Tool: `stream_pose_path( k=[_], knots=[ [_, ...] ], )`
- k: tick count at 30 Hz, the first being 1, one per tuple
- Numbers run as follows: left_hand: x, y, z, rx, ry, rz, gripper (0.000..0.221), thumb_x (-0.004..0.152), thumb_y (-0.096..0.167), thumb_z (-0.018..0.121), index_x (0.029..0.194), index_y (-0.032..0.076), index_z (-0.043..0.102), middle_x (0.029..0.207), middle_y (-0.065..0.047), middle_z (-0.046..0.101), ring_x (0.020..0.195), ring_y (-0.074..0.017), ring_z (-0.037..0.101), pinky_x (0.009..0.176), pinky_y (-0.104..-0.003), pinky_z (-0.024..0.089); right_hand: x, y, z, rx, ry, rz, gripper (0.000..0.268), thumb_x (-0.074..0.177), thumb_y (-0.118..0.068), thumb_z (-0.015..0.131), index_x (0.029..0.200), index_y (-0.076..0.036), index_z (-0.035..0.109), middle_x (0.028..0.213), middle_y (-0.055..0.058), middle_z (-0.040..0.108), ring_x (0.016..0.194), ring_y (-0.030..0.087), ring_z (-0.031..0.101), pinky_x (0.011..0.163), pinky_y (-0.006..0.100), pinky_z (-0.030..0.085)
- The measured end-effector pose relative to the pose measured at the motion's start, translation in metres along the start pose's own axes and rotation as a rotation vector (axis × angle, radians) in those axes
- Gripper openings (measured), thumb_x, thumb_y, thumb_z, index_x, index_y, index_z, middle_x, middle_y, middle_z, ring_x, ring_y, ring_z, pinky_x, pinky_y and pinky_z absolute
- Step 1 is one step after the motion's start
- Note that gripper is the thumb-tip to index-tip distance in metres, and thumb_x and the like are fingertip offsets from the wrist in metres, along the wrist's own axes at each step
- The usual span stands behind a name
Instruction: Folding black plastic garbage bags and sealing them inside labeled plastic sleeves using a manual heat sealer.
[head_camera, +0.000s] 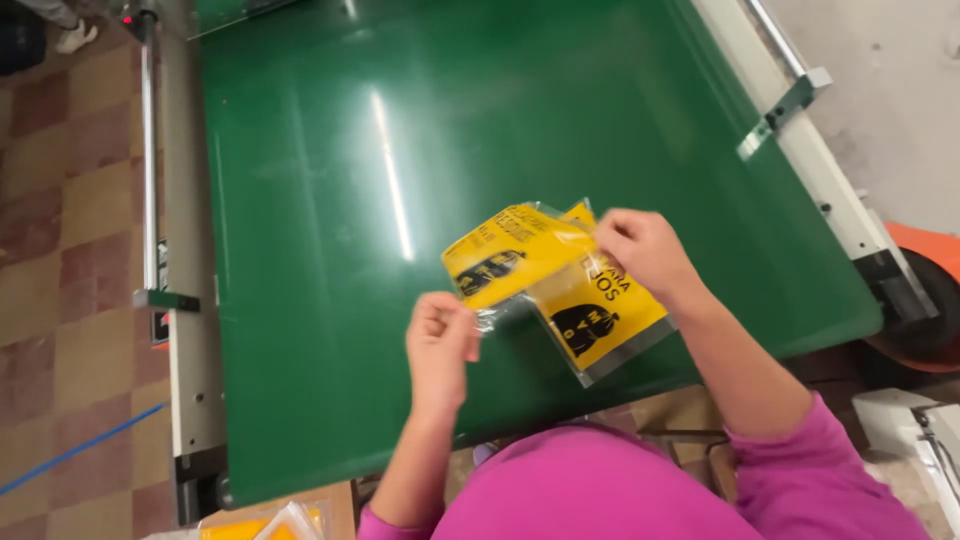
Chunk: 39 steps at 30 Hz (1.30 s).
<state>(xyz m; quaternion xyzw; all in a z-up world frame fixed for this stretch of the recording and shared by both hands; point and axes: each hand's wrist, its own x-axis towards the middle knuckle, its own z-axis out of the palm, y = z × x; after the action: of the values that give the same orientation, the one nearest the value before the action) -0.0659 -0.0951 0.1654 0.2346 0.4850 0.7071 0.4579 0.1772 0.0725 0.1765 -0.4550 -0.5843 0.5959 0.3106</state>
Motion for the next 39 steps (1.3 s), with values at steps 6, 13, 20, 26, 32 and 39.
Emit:
stream_pose_path(
  k=[6, 13, 20, 26, 32, 39],
  knots=[
    [-0.014, -0.094, 0.039, 0.589, -0.275, -0.251, 0.009, 0.092, 0.007, 0.064, 0.099, 0.008, 0.058, 0.067, -0.004, 0.061, 0.051, -0.0133, 0.055, 0.047, -0.029, 0.043, -0.034, 0.141, -0.066, -0.626, 0.299, -0.170, 0.013, 0.083, -0.018, 0.068, 0.076, -0.007, 0.067, 0.077, 0.007, 0.062, 0.068, 0.024, 0.062, 0.061, 0.037, 0.050],
    [0.028, -0.143, 0.105, 1.522, -0.326, 0.512, 0.049, 0.095, 0.038, 0.061, 0.132, 0.005, 0.058, 0.144, -0.018, 0.050, 0.139, -0.0449, 0.037, 0.105, -0.065, 0.034, -0.052, 0.183, -0.078, -0.689, 0.310, 0.023, 0.014, 0.082, -0.021, 0.069, 0.076, -0.008, 0.067, 0.083, 0.009, 0.067, 0.074, 0.032, 0.066, 0.065, 0.043, 0.052],
    [0.042, -0.184, 0.114, 1.608, -0.436, 0.442, 0.093, 0.084, 0.066, 0.060, 0.154, 0.007, 0.043, 0.164, -0.023, 0.027, 0.153, -0.0507, 0.006, 0.111, -0.079, 0.006, -0.051, 0.205, -0.086, -0.589, 0.334, 0.181, 0.016, 0.086, -0.024, 0.068, 0.084, -0.008, 0.065, 0.072, 0.011, 0.070, 0.068, 0.030, 0.071, 0.065, 0.041, 0.055],
    [0.042, -0.186, 0.116, 1.590, -0.462, 0.417, 0.099, 0.079, 0.070, 0.063, 0.155, 0.010, 0.041, 0.165, -0.023, 0.025, 0.154, -0.0504, 0.004, 0.110, -0.081, 0.004, -0.036, 0.212, -0.087, -0.656, 0.257, 0.335, 0.034, 0.086, -0.030, 0.069, 0.113, -0.012, 0.058, 0.085, 0.004, 0.076, 0.082, 0.027, 0.074, 0.075, 0.041, 0.055],
    [0.036, -0.177, 0.110, 1.528, -0.454, 0.417, 0.099, 0.077, 0.069, 0.065, 0.154, 0.011, 0.041, 0.165, -0.022, 0.026, 0.154, -0.0484, 0.005, 0.109, -0.083, 0.003, -0.046, 0.209, -0.077, -0.465, 0.337, 0.160, 0.027, 0.090, -0.018, 0.063, 0.116, -0.010, 0.059, 0.085, 0.007, 0.069, 0.082, 0.025, 0.066, 0.071, 0.037, 0.052],
    [0.019, -0.171, 0.078, 1.113, -0.508, 0.480, 0.082, 0.089, 0.046, 0.067, 0.157, 0.009, 0.040, 0.167, -0.021, 0.034, 0.157, -0.0452, 0.019, 0.121, -0.069, 0.014, -0.112, 0.037, -0.032, -0.481, 0.315, -0.298, 0.025, 0.093, -0.013, 0.061, 0.116, -0.007, 0.055, 0.079, 0.006, 0.064, 0.072, 0.020, 0.066, 0.067, 0.032, 0.052]
  ],
)
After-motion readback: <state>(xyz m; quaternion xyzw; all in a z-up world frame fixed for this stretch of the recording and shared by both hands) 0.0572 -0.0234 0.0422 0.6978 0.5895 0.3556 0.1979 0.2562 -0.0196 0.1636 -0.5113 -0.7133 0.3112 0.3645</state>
